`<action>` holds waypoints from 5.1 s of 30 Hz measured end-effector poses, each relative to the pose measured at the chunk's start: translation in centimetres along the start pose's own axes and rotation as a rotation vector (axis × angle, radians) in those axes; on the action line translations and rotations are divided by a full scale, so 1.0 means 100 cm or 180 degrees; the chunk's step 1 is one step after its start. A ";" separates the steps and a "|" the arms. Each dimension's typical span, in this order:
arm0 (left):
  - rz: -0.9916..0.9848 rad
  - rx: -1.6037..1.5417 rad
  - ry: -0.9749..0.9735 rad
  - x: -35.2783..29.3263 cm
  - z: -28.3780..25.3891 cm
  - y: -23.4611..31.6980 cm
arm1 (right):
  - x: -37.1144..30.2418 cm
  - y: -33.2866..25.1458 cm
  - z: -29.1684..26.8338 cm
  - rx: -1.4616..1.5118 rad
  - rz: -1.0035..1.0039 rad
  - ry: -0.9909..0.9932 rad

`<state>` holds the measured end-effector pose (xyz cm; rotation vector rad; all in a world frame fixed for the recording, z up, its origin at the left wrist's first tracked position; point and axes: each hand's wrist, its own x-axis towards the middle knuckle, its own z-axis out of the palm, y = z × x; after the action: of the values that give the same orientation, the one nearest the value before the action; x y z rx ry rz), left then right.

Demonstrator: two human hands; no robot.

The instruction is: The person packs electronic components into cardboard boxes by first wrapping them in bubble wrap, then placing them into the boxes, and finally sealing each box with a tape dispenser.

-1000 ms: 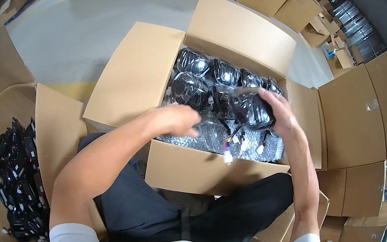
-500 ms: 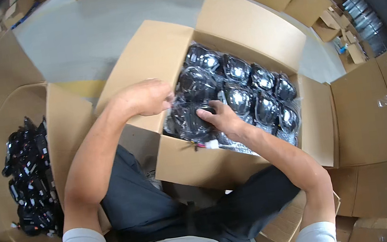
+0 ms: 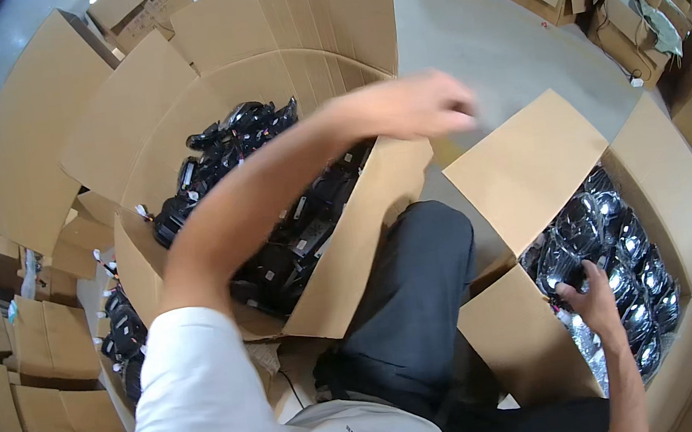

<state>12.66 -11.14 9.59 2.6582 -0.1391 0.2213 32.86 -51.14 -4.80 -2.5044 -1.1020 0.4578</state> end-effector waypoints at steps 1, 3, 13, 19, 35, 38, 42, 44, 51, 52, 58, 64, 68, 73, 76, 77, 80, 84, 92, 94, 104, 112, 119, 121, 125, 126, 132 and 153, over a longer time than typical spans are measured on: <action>-0.0329 -0.0019 0.0021 -0.033 -0.019 -0.012 | -0.002 0.016 -0.005 0.0040 -0.0056 0.0104; -0.0982 0.0354 0.0048 -0.121 -0.035 -0.051 | -0.004 0.006 -0.020 0.0403 0.0232 -0.0074; -0.3785 0.0805 -0.1836 -0.393 0.082 -0.086 | -0.026 0.051 -0.016 0.0677 0.0258 -0.0395; -0.4546 -0.0374 -0.0887 -0.372 0.040 -0.099 | -0.030 0.026 -0.029 0.0325 0.0122 -0.0492; 0.0203 -0.4536 0.2172 -0.025 0.002 0.124 | -0.042 -0.205 -0.049 0.3503 -0.2011 0.0133; 0.0612 -0.3799 0.2159 0.021 0.042 0.185 | -0.052 -0.224 -0.086 0.4965 -0.1264 0.1579; 0.1210 -0.3395 0.1600 0.033 0.059 0.196 | -0.072 -0.172 -0.129 0.4506 -0.1420 0.2245; 0.0580 -0.2269 0.1395 0.019 0.057 0.178 | -0.078 -0.118 -0.143 0.3770 -0.1366 0.2294; -0.1394 -0.2007 0.1738 -0.067 0.011 0.028 | -0.104 0.002 -0.168 0.2828 -0.0004 0.1694; -0.1872 -0.1888 0.1871 -0.091 0.001 0.011 | -0.097 0.011 -0.166 0.2493 0.0201 0.1440; -0.3186 -0.1609 0.1863 -0.223 -0.028 -0.083 | -0.053 0.098 -0.063 0.3548 0.1095 0.0164; -0.4165 -0.0180 0.0762 -0.337 -0.005 -0.127 | -0.057 0.116 -0.040 0.1505 0.0283 0.0425; -0.4862 0.1153 -0.1059 -0.398 0.037 -0.121 | -0.048 0.097 -0.040 0.1197 0.0521 -0.0084; -0.5189 0.1544 -0.1806 -0.456 0.054 -0.175 | -0.054 0.086 -0.039 0.0840 0.0423 0.0061; -0.5082 0.1457 -0.0617 -0.428 0.041 -0.149 | -0.063 0.087 -0.037 0.1174 0.0430 0.0176; -0.5071 0.1467 -0.0604 -0.421 0.026 -0.136 | -0.063 0.085 -0.041 0.1181 0.0428 0.0193; -0.4885 -0.0220 0.0861 -0.414 -0.016 -0.111 | -0.058 0.074 -0.055 0.1254 0.0655 -0.0160; -0.3085 -0.2179 0.1588 -0.302 -0.073 -0.036 | -0.070 0.037 -0.075 0.0304 -0.0080 0.1038; -0.0653 -0.2173 0.0516 -0.054 -0.065 0.157 | -0.054 -0.183 -0.130 0.1302 -0.2538 0.0999; 0.0019 -0.1957 0.0324 -0.019 -0.056 0.194 | -0.054 -0.205 -0.137 0.1711 -0.2928 0.0512; -0.0406 -0.0368 0.0314 -0.012 -0.025 0.102 | -0.122 -0.015 -0.156 -0.0264 0.1026 0.0259; -0.1981 -0.0718 0.0615 -0.144 -0.066 -0.035 | -0.143 0.160 -0.040 0.3262 0.1742 0.0745; -0.3174 -0.0560 0.0776 -0.272 -0.016 -0.142 | -0.161 0.192 -0.048 0.1326 0.1651 0.0464; -0.3572 -0.0418 0.0193 -0.306 0.006 -0.140 | -0.154 0.184 -0.047 0.1589 0.1486 0.0473; -0.4373 -0.1139 -0.0236 -0.308 0.061 -0.113 | -0.151 0.161 -0.050 0.1480 0.1517 0.0532; -0.4249 -0.1162 -0.0168 -0.311 0.076 -0.120 | -0.151 0.163 -0.050 0.1354 0.1500 0.0546; -0.4307 -0.0646 -0.0239 -0.316 0.099 -0.150 | -0.148 0.158 -0.054 0.0962 0.1454 0.0494; -0.3347 -0.3949 0.1666 -0.244 0.020 -0.081 | -0.194 0.134 -0.086 -0.0142 0.0948 0.1259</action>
<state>-9.98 -3.44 -0.13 1.1284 0.9364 0.3093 32.63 -75.84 -0.41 -2.6517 -0.5993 0.0050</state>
